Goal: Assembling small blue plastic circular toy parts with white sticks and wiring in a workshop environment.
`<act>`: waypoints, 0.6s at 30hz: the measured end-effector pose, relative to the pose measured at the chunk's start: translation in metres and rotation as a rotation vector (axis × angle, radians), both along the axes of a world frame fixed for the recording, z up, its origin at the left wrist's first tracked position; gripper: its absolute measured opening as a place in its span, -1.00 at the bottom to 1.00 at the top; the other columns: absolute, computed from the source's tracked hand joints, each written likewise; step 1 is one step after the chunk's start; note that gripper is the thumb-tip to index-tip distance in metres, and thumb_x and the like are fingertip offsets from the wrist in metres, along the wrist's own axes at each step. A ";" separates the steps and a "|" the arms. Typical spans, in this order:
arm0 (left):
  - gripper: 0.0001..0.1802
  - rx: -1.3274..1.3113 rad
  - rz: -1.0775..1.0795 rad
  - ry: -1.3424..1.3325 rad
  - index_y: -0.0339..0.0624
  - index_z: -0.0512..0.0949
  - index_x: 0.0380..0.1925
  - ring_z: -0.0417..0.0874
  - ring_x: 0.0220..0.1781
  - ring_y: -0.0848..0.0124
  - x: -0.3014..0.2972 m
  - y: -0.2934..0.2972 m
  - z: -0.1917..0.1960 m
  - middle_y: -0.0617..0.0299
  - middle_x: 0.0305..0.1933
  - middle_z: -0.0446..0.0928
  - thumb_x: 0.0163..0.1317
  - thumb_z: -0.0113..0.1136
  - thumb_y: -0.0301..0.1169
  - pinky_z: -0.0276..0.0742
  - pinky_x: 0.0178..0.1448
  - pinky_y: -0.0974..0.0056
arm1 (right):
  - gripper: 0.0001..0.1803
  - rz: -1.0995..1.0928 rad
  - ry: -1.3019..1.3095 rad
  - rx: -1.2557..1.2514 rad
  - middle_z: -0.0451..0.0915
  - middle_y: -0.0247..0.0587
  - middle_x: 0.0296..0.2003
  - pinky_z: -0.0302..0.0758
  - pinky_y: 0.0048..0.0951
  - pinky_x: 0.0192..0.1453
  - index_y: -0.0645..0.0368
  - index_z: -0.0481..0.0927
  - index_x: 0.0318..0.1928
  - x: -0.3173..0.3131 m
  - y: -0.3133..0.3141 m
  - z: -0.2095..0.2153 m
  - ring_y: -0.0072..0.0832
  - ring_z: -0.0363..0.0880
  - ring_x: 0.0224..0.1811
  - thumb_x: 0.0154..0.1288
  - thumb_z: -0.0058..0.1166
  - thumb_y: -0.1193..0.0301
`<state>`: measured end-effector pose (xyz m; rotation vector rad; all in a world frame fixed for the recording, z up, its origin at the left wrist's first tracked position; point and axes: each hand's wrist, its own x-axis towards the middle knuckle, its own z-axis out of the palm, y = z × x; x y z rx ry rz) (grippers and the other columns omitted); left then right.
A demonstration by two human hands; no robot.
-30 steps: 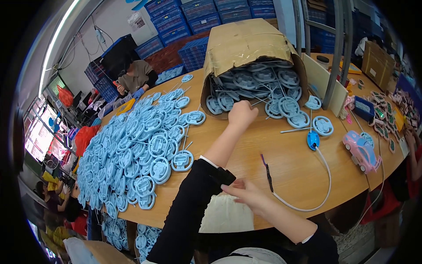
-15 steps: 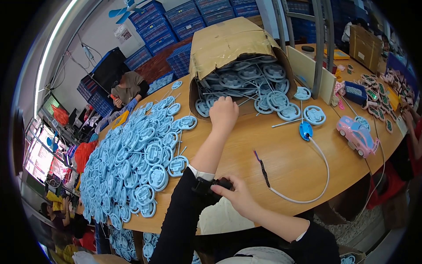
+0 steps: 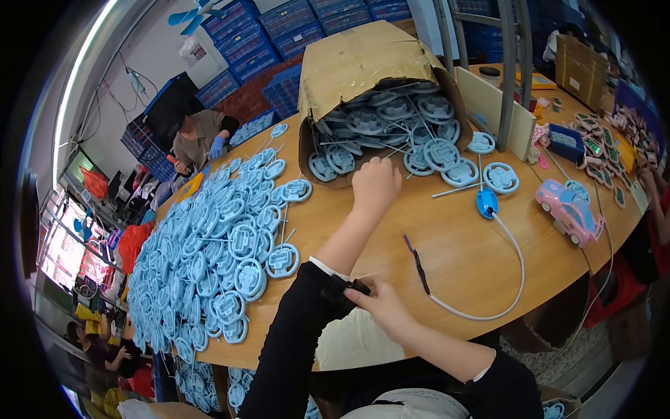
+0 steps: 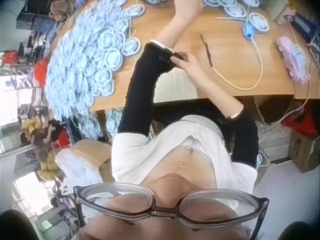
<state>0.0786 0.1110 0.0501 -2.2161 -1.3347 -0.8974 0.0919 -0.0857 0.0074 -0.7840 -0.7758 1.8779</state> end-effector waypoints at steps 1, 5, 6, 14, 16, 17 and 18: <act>-0.81 -0.001 0.011 0.002 -0.20 0.44 -0.64 0.52 -0.47 0.27 -0.005 0.002 0.001 0.16 -0.54 0.44 -0.08 0.09 -0.31 0.42 -0.48 0.24 | -0.69 -0.195 -0.442 0.201 0.44 -0.17 -0.28 0.36 -0.46 -0.15 0.36 0.39 -0.17 -0.004 -0.009 0.008 -0.47 0.40 -0.18 0.11 0.03 0.41; -0.80 -0.148 0.120 -0.071 -0.25 0.47 -0.61 0.55 -0.42 0.19 -0.020 0.016 0.002 0.08 -0.48 0.47 -0.05 0.07 -0.31 0.48 -0.41 0.19 | -0.70 -0.345 -0.966 0.837 0.40 -0.10 -0.39 0.28 -0.34 -0.10 0.34 0.41 -0.32 -0.007 -0.028 0.033 -0.23 0.34 -0.22 0.02 0.09 0.36; -0.80 -0.165 0.165 -0.085 -0.26 0.47 -0.60 0.55 -0.41 0.18 -0.025 0.019 0.002 0.06 -0.47 0.47 -0.05 0.07 -0.32 0.48 -0.40 0.18 | -0.70 -0.341 -0.964 0.842 0.40 -0.10 -0.39 0.28 -0.34 -0.10 0.34 0.41 -0.32 -0.012 -0.026 0.032 -0.23 0.34 -0.22 0.02 0.09 0.36; -0.81 -0.147 0.216 -0.085 -0.26 0.48 -0.58 0.54 -0.40 0.17 -0.038 0.025 -0.006 0.07 -0.46 0.47 -0.06 0.06 -0.33 0.48 -0.39 0.17 | -0.78 -0.184 -0.727 0.692 0.39 -0.20 -0.54 0.27 -0.47 -0.31 0.32 0.41 -0.49 -0.022 -0.015 0.037 -0.41 0.33 -0.39 0.00 0.09 0.39; -0.82 -0.148 0.229 -0.058 -0.24 0.48 -0.58 0.55 -0.40 0.19 -0.042 0.026 -0.014 0.08 -0.46 0.47 -0.06 0.06 -0.34 0.48 -0.39 0.18 | -0.79 -0.153 -0.573 0.636 0.35 -0.28 -0.59 0.25 -0.52 -0.36 0.29 0.40 -0.51 -0.024 -0.018 0.046 -0.51 0.29 -0.46 0.02 0.08 0.39; -0.84 -0.110 0.242 0.002 -0.21 0.48 -0.59 0.54 -0.41 0.22 -0.042 0.026 -0.020 0.11 -0.47 0.47 -0.07 0.06 -0.34 0.47 -0.41 0.21 | -0.79 -0.122 -0.421 0.578 0.31 -0.35 -0.64 0.22 -0.57 -0.42 0.27 0.39 -0.53 -0.025 -0.019 0.050 -0.61 0.25 -0.52 0.05 0.07 0.39; -0.85 -0.072 0.253 0.062 -0.19 0.48 -0.59 0.53 -0.42 0.25 -0.041 0.027 -0.026 0.13 -0.48 0.46 -0.07 0.06 -0.34 0.46 -0.43 0.23 | -0.85 -0.015 -0.368 0.414 0.37 -0.50 -0.57 0.24 -0.66 -0.39 0.19 0.43 -0.50 -0.023 -0.014 0.050 -0.76 0.27 -0.48 0.08 0.07 0.40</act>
